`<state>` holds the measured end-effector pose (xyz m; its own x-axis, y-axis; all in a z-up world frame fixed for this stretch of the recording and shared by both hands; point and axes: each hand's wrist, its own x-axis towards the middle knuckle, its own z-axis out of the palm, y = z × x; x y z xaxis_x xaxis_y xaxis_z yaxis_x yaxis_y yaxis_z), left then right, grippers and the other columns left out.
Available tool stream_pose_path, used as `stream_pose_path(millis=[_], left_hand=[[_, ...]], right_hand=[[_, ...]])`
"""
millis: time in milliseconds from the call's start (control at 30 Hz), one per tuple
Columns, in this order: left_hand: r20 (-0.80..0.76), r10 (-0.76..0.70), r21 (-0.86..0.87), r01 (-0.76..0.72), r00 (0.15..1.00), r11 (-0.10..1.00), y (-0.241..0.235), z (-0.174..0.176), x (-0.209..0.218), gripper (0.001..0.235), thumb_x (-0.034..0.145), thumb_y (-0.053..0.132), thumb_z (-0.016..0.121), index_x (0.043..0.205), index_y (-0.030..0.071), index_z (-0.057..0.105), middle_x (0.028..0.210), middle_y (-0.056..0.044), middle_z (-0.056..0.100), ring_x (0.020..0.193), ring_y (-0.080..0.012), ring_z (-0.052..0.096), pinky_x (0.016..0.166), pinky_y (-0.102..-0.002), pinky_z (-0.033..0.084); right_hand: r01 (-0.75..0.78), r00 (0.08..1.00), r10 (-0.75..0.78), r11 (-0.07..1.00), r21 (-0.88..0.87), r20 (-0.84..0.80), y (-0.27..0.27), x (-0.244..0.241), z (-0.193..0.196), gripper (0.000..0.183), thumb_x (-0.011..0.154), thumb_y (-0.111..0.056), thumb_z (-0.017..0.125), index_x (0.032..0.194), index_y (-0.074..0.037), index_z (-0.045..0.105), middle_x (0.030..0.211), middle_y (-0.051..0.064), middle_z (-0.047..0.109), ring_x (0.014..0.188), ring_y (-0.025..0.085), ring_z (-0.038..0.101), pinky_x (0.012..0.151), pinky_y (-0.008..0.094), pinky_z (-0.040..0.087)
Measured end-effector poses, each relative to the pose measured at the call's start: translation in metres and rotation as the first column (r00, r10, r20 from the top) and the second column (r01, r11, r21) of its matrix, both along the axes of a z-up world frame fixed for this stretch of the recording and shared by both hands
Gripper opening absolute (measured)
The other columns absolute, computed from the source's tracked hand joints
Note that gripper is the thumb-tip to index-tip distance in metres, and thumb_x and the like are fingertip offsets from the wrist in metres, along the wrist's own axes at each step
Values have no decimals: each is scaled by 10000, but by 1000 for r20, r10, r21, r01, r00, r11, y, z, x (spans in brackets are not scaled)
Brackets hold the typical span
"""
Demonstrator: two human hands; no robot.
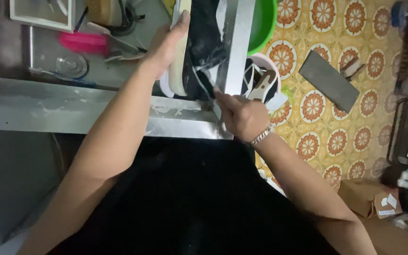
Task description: The person washes a black and white sneaker in a sink, using a brush to scrub the upper and sole before rinsing it under running water. They then pick up a white sneaker and scrub it with a pink brush.
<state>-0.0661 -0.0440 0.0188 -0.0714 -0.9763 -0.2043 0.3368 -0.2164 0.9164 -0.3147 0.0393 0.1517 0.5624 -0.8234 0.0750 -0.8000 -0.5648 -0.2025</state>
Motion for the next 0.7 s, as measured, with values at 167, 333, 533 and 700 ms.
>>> stream_pose_path(millis=[167, 333, 533, 700], left_hand=[[27, -94, 109, 91, 995, 990, -2, 2, 1, 897, 851, 779, 554, 1297, 6, 648, 1088, -55, 703, 1005, -136, 647, 874, -308, 530], [67, -93, 90, 86, 993, 992, 1, -8, 7, 902, 904, 789, 531, 1358, 11, 575, 1220, -47, 666, 1142, -141, 606, 956, -293, 489], [30, -143, 103, 139, 989, 985, 5, -9, 8, 849, 885, 742, 574, 1317, 13, 614, 1120, -47, 658, 1048, -149, 596, 875, -309, 503], [18, -185, 49, 184, 983, 982, 5, -2, 10, 796, 914, 686, 600, 1347, 19, 614, 1163, -42, 664, 1085, -146, 603, 914, -303, 497]], right_hand=[[-48, 987, 34, 995, -84, -159, -20, -18, -6, 343, 896, -137, 641, 1199, -268, 734, 818, 45, 719, 698, 290, 709, 526, 435, 526], [-85, 995, 92, 988, 126, -49, 1, -1, 5, 386, 904, -205, 688, 1286, -240, 733, 751, 73, 714, 561, 308, 665, 505, 444, 529], [-11, 1000, 12, 998, 60, -23, -20, -16, -10, 328, 904, -247, 725, 1229, -225, 682, 888, 78, 729, 691, 303, 701, 552, 430, 548], [-137, 981, 148, 986, 92, -124, -31, -27, -1, 442, 874, -193, 716, 1306, -284, 704, 875, 73, 746, 631, 294, 695, 512, 430, 544]])
